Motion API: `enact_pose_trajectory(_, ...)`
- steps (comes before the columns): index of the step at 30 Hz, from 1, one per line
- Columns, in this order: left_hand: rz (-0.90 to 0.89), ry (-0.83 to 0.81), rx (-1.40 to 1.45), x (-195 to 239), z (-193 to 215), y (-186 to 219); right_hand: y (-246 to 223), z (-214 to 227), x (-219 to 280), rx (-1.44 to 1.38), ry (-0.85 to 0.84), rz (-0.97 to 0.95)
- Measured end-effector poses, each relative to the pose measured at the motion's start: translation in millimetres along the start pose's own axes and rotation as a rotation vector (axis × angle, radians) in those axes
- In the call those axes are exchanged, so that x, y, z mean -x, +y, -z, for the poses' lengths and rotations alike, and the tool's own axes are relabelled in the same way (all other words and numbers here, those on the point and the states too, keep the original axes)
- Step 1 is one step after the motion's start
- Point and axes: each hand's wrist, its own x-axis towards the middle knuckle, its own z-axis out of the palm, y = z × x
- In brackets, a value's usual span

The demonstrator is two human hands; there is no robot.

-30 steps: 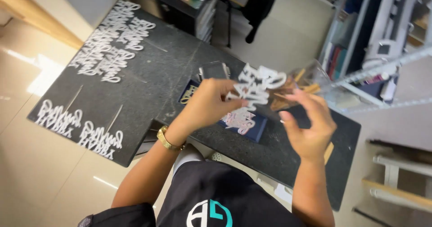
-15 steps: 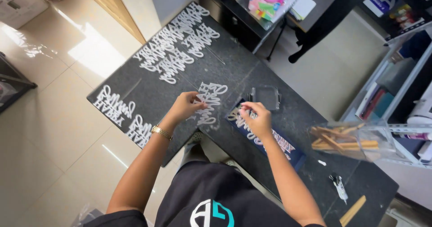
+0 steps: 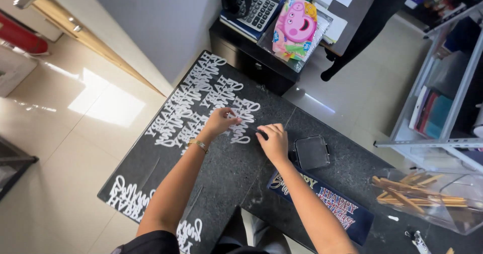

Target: Assembling cake toppers by applying glue to decorative cutouts and attaching wooden sticks.

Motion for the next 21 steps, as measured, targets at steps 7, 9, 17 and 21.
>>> enact_pose_trajectory(7,-0.103,0.086,-0.193,-38.0,-24.6,16.4,35.6,-3.7,-26.2,-0.084,0.103,-0.05)
enact_pose_trajectory(9,-0.078,0.115,-0.214,-35.6,-26.9,25.2,45.9,-10.6,-33.2,-0.093,0.095,-0.061)
enact_pose_trajectory(17,-0.134,0.152,-0.288,-19.3,-3.9,61.9,51.7,-11.1,-44.2,-0.115,0.164,-0.064)
enact_pose_trajectory(21,-0.154,0.174,-0.251,-7.1,-0.5,73.9,46.7,-3.5,-44.9,-0.082,0.11,-0.082)
